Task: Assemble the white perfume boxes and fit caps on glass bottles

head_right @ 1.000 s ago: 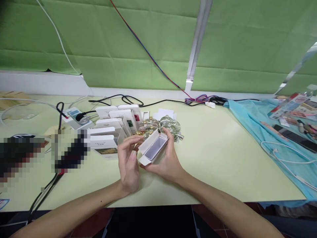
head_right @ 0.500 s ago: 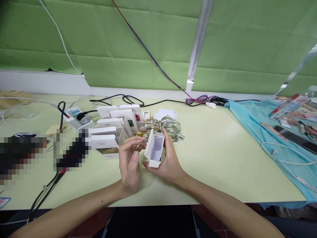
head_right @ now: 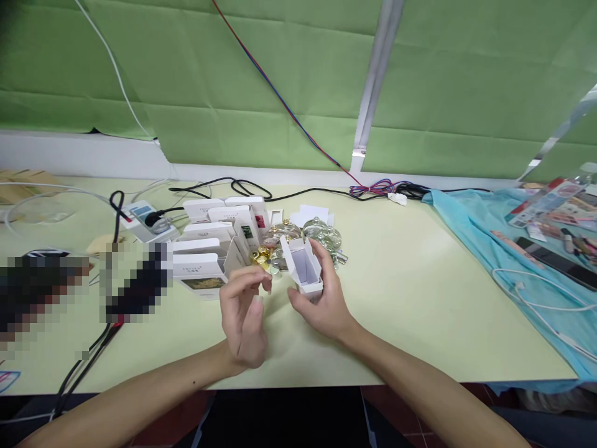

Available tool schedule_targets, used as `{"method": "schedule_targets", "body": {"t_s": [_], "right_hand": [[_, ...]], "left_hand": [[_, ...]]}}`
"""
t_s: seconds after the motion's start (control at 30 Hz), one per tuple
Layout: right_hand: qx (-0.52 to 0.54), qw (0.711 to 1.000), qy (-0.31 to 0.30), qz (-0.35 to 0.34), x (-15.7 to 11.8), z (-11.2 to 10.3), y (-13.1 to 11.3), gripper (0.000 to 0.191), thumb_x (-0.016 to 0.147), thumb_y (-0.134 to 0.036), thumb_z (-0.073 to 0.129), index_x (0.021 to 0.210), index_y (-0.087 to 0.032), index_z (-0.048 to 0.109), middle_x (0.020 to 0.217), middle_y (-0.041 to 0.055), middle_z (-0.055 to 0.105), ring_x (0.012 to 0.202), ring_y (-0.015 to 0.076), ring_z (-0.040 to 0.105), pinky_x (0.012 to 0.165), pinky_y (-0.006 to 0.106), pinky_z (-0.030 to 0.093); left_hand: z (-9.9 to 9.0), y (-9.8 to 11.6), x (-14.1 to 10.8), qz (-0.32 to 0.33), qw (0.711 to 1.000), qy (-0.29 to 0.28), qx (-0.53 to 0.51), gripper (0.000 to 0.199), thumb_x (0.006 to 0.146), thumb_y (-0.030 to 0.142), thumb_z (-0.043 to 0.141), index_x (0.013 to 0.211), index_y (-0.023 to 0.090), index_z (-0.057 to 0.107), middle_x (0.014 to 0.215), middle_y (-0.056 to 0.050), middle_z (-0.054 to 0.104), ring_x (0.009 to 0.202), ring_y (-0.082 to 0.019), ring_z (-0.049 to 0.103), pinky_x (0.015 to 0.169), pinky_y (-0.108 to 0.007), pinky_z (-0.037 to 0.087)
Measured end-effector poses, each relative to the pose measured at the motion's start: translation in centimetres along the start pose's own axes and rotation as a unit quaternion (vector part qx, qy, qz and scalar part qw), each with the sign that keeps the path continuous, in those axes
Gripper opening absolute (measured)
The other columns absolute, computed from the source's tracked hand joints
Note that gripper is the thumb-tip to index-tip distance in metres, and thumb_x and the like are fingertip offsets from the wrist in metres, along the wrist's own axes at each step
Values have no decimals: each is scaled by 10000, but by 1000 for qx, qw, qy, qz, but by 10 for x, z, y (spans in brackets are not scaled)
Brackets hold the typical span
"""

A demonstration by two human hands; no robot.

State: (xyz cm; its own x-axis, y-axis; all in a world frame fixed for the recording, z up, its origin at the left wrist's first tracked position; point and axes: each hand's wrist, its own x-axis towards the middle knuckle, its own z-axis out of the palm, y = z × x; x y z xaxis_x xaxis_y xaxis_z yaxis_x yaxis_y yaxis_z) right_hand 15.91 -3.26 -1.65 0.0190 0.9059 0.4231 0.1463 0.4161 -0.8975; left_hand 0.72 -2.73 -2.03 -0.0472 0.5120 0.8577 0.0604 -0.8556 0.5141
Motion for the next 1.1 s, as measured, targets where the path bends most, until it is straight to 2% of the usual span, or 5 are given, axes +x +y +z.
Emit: {"method": "schedule_targets", "body": {"t_s": [0.3, 0.47, 0.7, 0.9, 1.1], "right_hand": [[-26, 1000, -12, 11, 2, 1, -5, 655, 798, -247, 700, 1409, -273, 463, 1426, 97, 548, 1276, 288, 555, 983, 417, 534], [-30, 999, -38, 15, 1, 2, -9, 666, 794, -239, 713, 1407, -276, 454, 1313, 84, 623, 1125, 251, 630, 913, 388, 556], [-34, 998, -56, 24, 1, 6, -6, 507, 789, -280, 741, 1262, -229, 568, 1130, 65, 717, 919, 214, 692, 807, 349, 574], [-102, 989, -95, 40, 14, 0, -11, 572, 789, -358, 789, 1297, -235, 556, 1129, 62, 730, 958, 233, 694, 803, 349, 554], [-230, 955, -175, 67, 23, -10, -30, 453, 847, -468, 754, 1217, -249, 611, 1090, 49, 731, 979, 265, 680, 799, 374, 517]], "left_hand": [[-2, 9, 8, 184, 967, -177, -28, 268, 953, 155, 398, 1157, 123, 568, 734, -46, 616, 595, -148, 577, 517, -257, 488], [3, 9, 0, 237, 943, -231, -36, 198, 849, 141, 426, 976, 150, 579, 551, 31, 506, 420, -126, 421, 413, -265, 348], [6, 10, -8, 249, 929, -271, -30, 176, 891, 216, 423, 786, 186, 560, 509, 59, 381, 404, -115, 352, 414, -289, 268], [7, 6, -16, 250, 920, -301, -20, 237, 896, 219, 429, 680, 191, 524, 492, 63, 335, 406, -101, 316, 412, -289, 222], [8, 4, -18, 250, 913, -322, -12, 296, 925, 225, 433, 634, 195, 481, 484, 58, 349, 414, -97, 312, 405, -289, 245]]}}
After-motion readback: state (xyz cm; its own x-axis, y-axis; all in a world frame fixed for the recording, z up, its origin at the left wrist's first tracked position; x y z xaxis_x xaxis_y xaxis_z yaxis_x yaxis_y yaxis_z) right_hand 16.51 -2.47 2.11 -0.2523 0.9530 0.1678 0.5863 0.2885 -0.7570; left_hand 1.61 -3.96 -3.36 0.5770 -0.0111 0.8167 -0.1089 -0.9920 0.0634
